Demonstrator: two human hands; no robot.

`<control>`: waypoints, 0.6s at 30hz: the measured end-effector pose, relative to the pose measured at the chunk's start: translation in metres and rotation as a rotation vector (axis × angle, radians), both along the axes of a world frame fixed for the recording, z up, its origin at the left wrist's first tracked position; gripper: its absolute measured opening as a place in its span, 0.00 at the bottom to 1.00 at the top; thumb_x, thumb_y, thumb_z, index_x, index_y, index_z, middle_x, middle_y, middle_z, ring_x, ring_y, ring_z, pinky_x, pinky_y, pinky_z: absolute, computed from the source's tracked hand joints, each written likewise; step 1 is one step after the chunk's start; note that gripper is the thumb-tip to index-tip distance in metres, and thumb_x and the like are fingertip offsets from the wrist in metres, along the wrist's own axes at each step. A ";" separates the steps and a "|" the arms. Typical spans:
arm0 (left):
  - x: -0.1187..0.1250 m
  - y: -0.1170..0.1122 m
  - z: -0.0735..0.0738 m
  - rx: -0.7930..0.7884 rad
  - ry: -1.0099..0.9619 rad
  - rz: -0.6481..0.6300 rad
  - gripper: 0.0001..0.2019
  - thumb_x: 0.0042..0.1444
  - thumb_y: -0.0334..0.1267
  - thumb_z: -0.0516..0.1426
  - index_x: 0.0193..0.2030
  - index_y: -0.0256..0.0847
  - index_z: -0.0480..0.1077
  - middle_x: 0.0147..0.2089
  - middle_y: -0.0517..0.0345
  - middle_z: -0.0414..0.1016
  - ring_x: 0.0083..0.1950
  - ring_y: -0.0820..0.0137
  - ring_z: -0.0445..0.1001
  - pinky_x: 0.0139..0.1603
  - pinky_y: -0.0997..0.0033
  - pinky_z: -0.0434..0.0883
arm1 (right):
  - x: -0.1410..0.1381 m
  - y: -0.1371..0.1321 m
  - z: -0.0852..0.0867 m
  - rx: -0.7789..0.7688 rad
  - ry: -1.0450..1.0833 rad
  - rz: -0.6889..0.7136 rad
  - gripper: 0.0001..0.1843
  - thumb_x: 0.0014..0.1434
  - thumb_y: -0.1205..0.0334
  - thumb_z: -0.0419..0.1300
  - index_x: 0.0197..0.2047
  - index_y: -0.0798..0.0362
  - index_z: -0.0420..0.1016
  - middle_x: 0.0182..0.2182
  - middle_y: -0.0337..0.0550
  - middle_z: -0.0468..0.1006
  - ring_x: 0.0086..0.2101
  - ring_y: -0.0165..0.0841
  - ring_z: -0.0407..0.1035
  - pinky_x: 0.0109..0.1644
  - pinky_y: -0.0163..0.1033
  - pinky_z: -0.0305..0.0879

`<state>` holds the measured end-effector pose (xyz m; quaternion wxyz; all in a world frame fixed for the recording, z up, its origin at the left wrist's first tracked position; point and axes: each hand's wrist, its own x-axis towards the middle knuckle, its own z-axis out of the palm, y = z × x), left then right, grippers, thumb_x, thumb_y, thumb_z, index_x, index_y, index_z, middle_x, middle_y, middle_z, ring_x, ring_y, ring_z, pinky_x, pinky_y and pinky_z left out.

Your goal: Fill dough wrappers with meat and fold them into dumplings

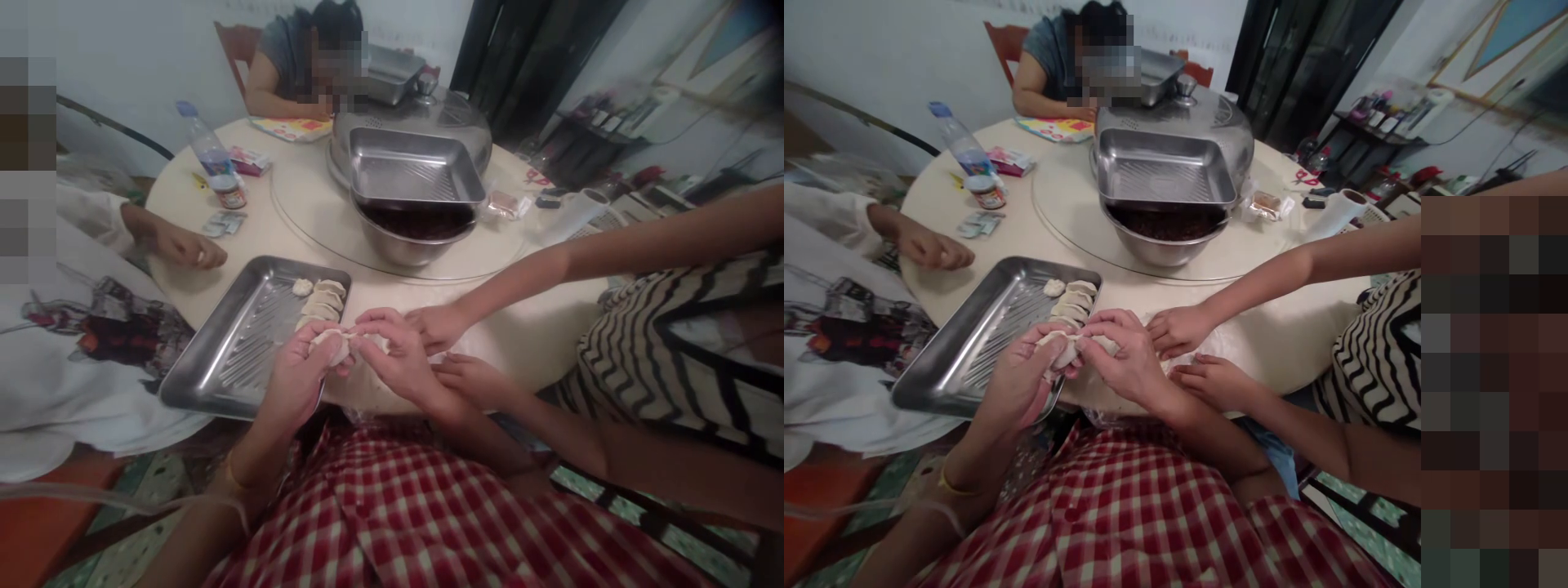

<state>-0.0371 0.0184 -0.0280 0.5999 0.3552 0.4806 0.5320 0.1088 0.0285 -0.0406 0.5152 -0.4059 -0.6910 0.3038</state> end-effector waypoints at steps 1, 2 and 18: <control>0.000 0.000 -0.001 0.002 0.009 -0.004 0.12 0.43 0.39 0.65 0.33 0.37 0.71 0.24 0.61 0.74 0.23 0.74 0.71 0.22 0.77 0.69 | -0.001 0.000 0.000 0.006 0.004 -0.008 0.05 0.59 0.63 0.61 0.34 0.49 0.79 0.38 0.43 0.78 0.42 0.32 0.73 0.50 0.42 0.70; 0.001 -0.001 -0.001 0.003 0.021 -0.006 0.12 0.42 0.39 0.65 0.32 0.37 0.71 0.24 0.61 0.74 0.23 0.74 0.71 0.22 0.77 0.69 | -0.001 0.000 0.000 0.010 0.003 -0.018 0.05 0.59 0.63 0.61 0.33 0.50 0.79 0.37 0.42 0.78 0.42 0.32 0.73 0.50 0.41 0.70; -0.004 -0.004 -0.005 -0.003 0.000 -0.032 0.14 0.44 0.42 0.66 0.34 0.40 0.67 0.26 0.64 0.74 0.23 0.75 0.71 0.23 0.76 0.70 | -0.003 0.002 -0.007 -0.167 0.024 0.053 0.10 0.62 0.55 0.60 0.41 0.47 0.82 0.53 0.46 0.77 0.55 0.36 0.70 0.63 0.49 0.62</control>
